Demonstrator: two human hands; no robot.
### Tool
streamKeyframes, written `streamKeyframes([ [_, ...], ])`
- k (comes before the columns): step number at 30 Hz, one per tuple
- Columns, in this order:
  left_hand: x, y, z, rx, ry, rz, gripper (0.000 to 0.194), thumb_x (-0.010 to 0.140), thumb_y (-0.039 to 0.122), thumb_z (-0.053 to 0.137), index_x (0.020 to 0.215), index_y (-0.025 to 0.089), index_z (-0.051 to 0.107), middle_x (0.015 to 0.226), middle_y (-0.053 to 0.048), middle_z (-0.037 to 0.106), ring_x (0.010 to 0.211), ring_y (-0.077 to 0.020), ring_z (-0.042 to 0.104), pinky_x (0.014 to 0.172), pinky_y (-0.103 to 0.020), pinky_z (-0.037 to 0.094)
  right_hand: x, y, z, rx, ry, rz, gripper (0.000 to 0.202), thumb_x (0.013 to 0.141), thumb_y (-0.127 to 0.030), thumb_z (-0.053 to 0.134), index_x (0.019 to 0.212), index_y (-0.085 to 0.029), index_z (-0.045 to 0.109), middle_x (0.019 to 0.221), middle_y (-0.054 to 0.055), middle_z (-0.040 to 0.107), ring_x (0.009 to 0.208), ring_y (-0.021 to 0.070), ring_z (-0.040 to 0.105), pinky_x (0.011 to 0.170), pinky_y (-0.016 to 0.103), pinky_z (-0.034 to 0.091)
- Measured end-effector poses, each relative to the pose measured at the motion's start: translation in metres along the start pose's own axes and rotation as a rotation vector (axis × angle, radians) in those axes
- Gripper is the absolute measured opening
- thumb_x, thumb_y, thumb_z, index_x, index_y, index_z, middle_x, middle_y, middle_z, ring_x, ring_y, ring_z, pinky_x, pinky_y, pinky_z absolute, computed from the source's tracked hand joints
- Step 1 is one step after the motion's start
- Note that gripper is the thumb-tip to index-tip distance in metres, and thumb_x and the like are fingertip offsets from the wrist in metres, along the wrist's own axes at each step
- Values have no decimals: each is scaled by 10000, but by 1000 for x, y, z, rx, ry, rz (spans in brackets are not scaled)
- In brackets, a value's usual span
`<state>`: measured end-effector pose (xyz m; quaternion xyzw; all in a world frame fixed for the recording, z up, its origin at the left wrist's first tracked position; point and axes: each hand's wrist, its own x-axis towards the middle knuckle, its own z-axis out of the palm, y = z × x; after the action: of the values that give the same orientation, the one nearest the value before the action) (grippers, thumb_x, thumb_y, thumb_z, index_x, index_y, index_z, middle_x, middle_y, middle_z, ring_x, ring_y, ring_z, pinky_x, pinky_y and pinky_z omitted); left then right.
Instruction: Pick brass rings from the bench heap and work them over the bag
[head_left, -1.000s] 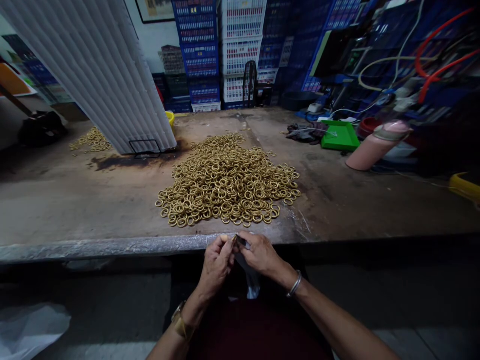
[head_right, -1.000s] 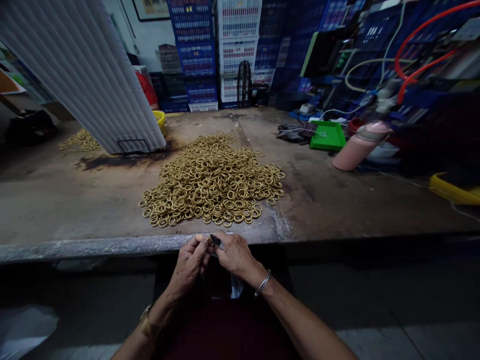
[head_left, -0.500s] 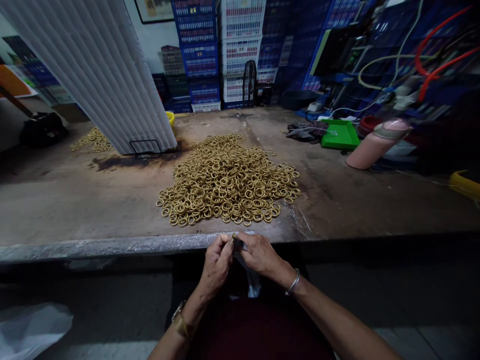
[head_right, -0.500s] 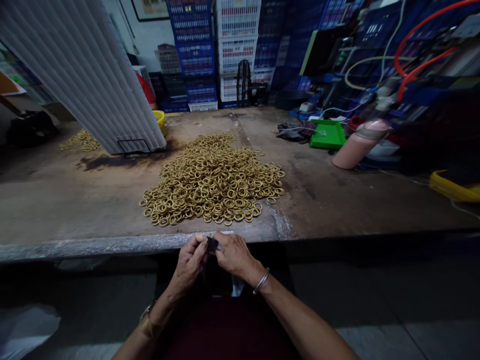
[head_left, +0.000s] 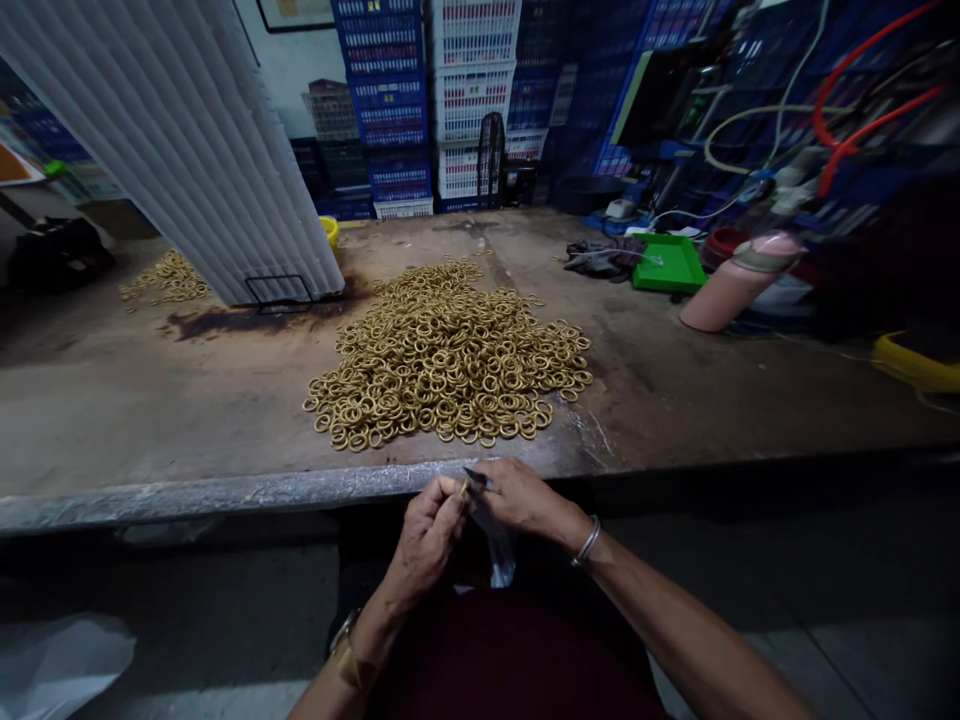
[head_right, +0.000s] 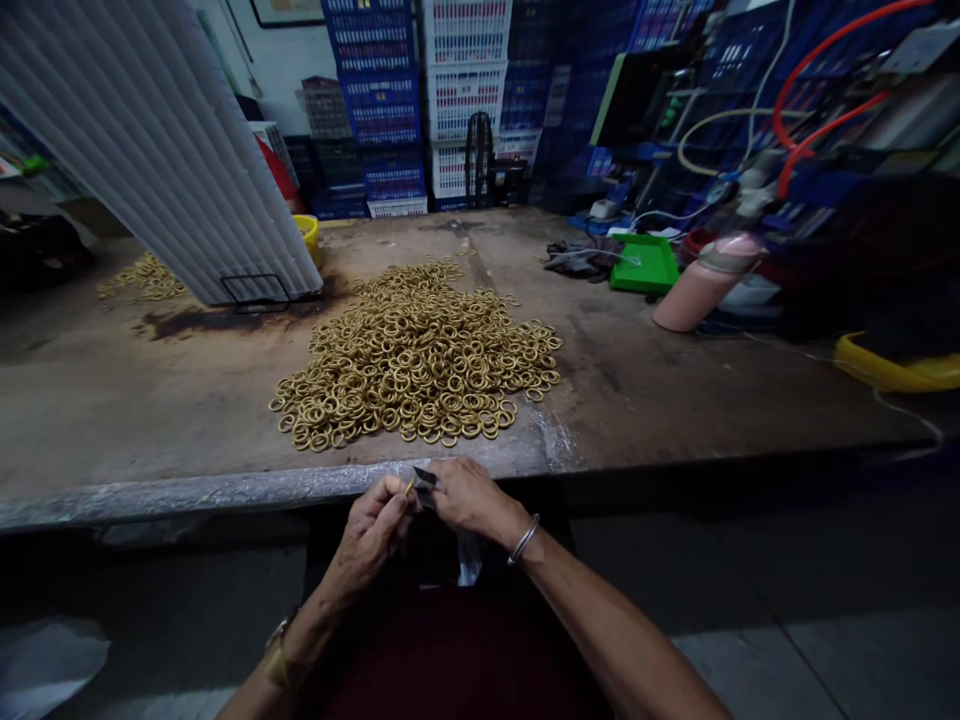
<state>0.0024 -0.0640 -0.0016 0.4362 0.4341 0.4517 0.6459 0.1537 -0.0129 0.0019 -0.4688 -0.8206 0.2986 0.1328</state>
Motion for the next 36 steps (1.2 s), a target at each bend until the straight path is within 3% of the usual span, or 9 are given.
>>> streamKeyframes([
  [4,-5,11,5,-201,-50,-127,288,728,449,576,716,168,514,656,13,503,438,-37,308,393,-171,217,2,7,-3,-189,149,119,133,748,-158,453,783,-191,578,666,22,610,621,137,530,554,225,279],
  [8,3,11,3,-356,29,-150,296,730,433,579,704,145,511,755,-24,561,461,-43,358,359,-162,237,11,15,-7,-268,342,183,172,786,-197,448,922,-196,553,826,39,643,744,157,573,623,231,312],
  [12,9,6,0,-408,72,-152,288,717,417,597,729,143,508,745,-27,581,471,-57,415,358,-170,276,22,21,-7,-326,334,205,188,813,-252,460,979,-211,538,919,50,646,822,171,582,642,241,323],
  [18,11,6,-4,-573,55,-281,331,653,331,664,917,166,551,694,-10,574,515,-82,484,406,-175,301,30,26,-2,-393,302,310,147,807,-247,469,926,-220,550,875,53,651,784,179,586,610,253,314],
  [21,15,3,-7,-679,67,-317,234,644,288,679,792,134,586,707,-26,568,565,-87,506,410,-166,294,31,31,-4,-357,362,296,139,812,-253,453,894,-221,561,849,39,643,761,166,577,611,245,319],
  [24,23,0,-6,-696,91,-317,211,639,281,693,673,123,557,715,-32,570,595,-94,522,400,-155,284,34,37,-8,-254,501,234,150,819,-248,426,848,-203,566,832,39,619,747,152,550,640,238,337],
  [28,37,3,1,-515,66,-204,247,658,334,679,702,143,528,677,-6,548,561,-87,501,374,-149,286,38,39,-15,51,628,213,189,804,-271,418,674,-181,521,663,7,537,620,116,470,602,223,352],
  [34,51,3,8,-109,162,-5,288,708,371,608,910,179,536,583,53,498,420,-51,402,367,-154,274,33,29,-9,691,453,311,131,700,-280,502,628,-173,489,536,-56,442,460,62,360,434,183,295],
  [36,51,1,7,24,189,105,271,730,332,585,950,177,560,603,41,526,446,-58,427,422,-171,324,29,23,-8,860,393,368,129,675,-296,528,672,-175,482,515,-76,419,403,44,305,379,173,239],
])
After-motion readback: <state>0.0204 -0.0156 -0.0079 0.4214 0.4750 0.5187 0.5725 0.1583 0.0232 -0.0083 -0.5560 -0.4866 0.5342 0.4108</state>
